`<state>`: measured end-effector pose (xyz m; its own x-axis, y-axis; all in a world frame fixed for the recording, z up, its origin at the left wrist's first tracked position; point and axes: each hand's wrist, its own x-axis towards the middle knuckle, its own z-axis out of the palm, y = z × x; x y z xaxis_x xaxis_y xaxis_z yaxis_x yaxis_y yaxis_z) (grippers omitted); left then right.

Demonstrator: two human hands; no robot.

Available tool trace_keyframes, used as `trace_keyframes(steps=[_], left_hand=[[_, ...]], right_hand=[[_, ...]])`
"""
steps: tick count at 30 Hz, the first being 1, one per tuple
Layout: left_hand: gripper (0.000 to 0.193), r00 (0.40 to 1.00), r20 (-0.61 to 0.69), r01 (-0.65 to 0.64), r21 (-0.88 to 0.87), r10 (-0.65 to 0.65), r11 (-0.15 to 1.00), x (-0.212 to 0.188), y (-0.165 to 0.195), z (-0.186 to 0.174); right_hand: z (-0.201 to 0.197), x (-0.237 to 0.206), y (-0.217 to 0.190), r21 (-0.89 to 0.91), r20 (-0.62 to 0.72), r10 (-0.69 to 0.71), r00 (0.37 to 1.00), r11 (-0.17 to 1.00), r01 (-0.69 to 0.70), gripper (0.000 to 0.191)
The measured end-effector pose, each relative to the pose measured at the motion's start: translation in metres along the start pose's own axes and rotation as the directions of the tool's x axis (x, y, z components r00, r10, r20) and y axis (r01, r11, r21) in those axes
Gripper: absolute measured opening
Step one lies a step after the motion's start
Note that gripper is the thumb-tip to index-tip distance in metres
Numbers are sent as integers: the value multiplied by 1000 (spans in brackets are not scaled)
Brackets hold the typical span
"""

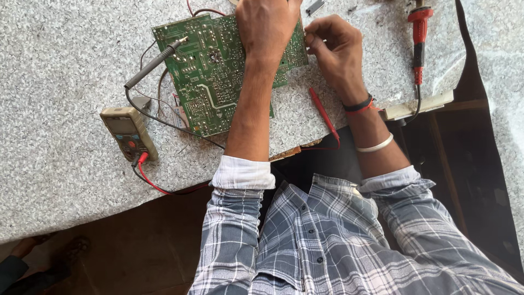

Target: The person uses a soldering iron to apply solder to a green circuit board while holding a small component with the other hand. The person repeatedly positions the component and applies heat to secure it to the board.

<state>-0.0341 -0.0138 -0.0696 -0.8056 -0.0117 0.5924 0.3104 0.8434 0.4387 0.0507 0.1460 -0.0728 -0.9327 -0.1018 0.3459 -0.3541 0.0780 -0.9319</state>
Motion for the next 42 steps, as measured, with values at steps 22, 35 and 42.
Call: trace_keyframes(steps=[22, 35, 42], left_hand=[[39, 998, 56, 39, 19, -40, 999, 0, 0, -3], [39, 999, 33, 23, 13, -23, 1000, -1, -6, 9], [38, 1000, 18, 10, 28, -10, 1000, -3, -5, 5]], right_hand=[[0, 0, 7, 51, -6, 22, 1000, 998, -21, 10], [2, 3, 7, -50, -40, 3, 999, 999, -5, 10], [1, 3, 8, -47, -40, 21, 999, 999, -23, 11]])
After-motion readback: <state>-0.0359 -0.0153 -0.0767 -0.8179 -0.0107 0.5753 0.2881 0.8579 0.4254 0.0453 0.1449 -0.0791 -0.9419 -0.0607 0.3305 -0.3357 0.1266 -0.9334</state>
